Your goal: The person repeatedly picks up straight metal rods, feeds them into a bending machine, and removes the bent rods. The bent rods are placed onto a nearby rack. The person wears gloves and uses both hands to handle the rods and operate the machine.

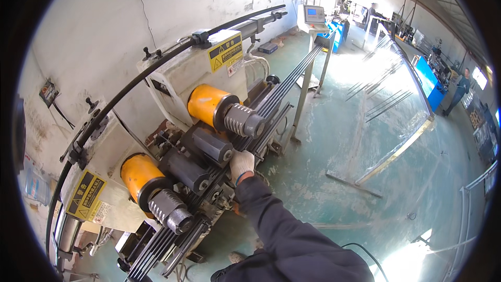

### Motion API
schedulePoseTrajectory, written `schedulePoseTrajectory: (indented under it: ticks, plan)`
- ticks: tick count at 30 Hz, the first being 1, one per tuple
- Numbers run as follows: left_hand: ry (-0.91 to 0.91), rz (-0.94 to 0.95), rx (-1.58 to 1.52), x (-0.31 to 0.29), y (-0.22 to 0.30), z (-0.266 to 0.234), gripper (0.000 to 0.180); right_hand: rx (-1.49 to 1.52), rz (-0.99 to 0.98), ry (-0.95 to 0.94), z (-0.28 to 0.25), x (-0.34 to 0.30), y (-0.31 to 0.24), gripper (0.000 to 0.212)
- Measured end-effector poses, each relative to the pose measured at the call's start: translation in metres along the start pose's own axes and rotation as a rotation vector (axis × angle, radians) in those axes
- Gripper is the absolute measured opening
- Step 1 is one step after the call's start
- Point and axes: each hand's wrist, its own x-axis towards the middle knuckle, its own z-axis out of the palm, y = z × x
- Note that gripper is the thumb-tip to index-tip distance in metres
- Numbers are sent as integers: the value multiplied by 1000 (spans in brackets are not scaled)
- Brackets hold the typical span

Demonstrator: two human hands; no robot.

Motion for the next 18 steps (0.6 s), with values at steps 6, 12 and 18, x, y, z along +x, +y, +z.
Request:
schedulePoseTrajectory:
  ticks: [6, 12, 18]
  plan:
    - [-39, 277, 484, 66, -34, -24, 63, 62, 35, 0, -13, -2, 5, 19]
    - [224, 572, 1570, -48, -52, 51, 26, 285, 10, 41, 37, -15, 64, 24]
    - [257, 242, -239, -93, 9, 3, 48, 1640, 535, -2, 75, -102, 160, 50]
